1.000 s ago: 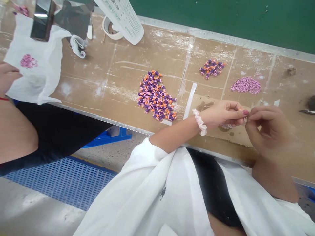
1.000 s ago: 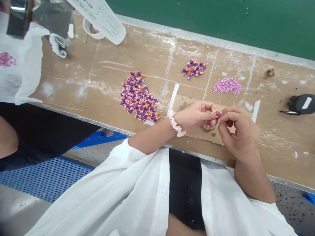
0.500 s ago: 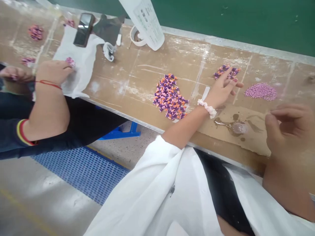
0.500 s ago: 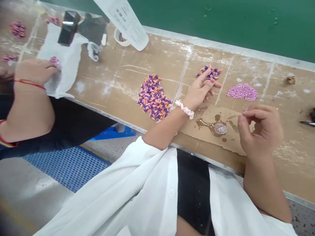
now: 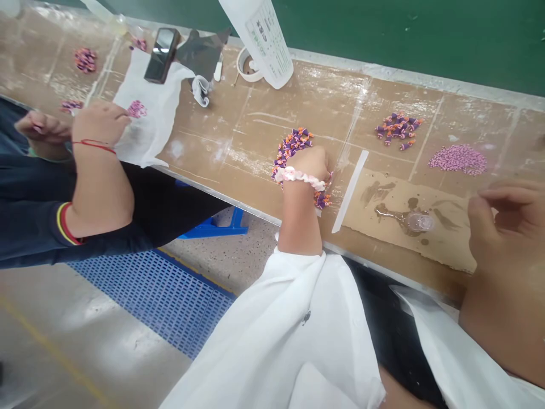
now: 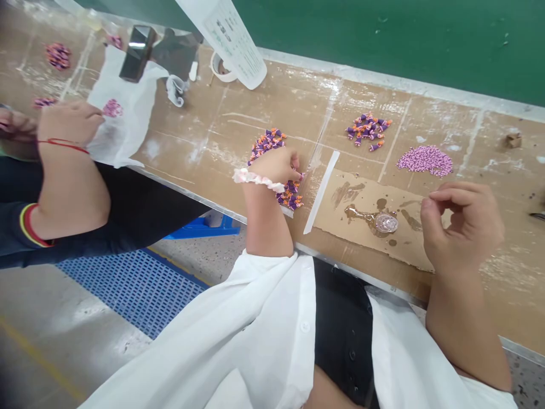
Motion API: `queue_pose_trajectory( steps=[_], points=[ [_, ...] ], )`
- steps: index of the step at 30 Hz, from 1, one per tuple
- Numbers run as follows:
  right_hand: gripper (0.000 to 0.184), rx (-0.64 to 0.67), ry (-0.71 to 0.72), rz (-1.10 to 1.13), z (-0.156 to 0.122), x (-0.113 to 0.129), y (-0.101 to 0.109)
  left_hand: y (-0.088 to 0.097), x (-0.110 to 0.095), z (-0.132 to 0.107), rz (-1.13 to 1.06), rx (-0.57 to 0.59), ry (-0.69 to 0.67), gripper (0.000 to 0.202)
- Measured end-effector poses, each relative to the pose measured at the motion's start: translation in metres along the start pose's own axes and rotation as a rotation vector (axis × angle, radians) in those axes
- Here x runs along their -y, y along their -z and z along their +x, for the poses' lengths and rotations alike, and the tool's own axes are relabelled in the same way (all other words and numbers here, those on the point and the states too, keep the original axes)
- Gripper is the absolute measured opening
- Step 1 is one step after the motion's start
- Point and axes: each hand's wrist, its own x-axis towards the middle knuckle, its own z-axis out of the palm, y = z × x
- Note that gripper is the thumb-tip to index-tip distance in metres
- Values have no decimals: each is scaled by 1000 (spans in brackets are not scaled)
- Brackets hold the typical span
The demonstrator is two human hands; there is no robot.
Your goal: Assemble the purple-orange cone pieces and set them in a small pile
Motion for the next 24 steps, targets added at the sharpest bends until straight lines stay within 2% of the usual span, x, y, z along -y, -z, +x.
queue_pose_trajectory(
  steps=[2, 6, 9, 11, 14, 17, 21, 24],
  points=[
    [16, -20, 0, 8, 1, 0, 0, -3, -5, 3, 14, 5, 16, 21],
    [12, -56, -19, -25, 1, 1, 1, -6, -16, 5, -54, -111, 13, 19],
    [8, -39, -46, -102, 4, -4, 3, -9, -26, 6, -108, -234, -115, 18],
    [6, 25, -98, -210, 6, -13, 3, -13, -36, 6, -168, -320, -225, 23],
    [7, 179, -99, -383, 9, -34, -1, -24, -57, 5, -442, -372, -462, 27],
    [14, 306, -42, -429, 10, -55, -8, -40, -77, 6, -789, -273, -588, 26],
    [28, 370, -9, -446, 8, -65, -19, -52, -91, 7, -1166, 25, -554, 27],
    [32, 396, 6, -467, 7, -64, -22, -47, -94, 4, -1298, 155, -481, 28]
  ],
)
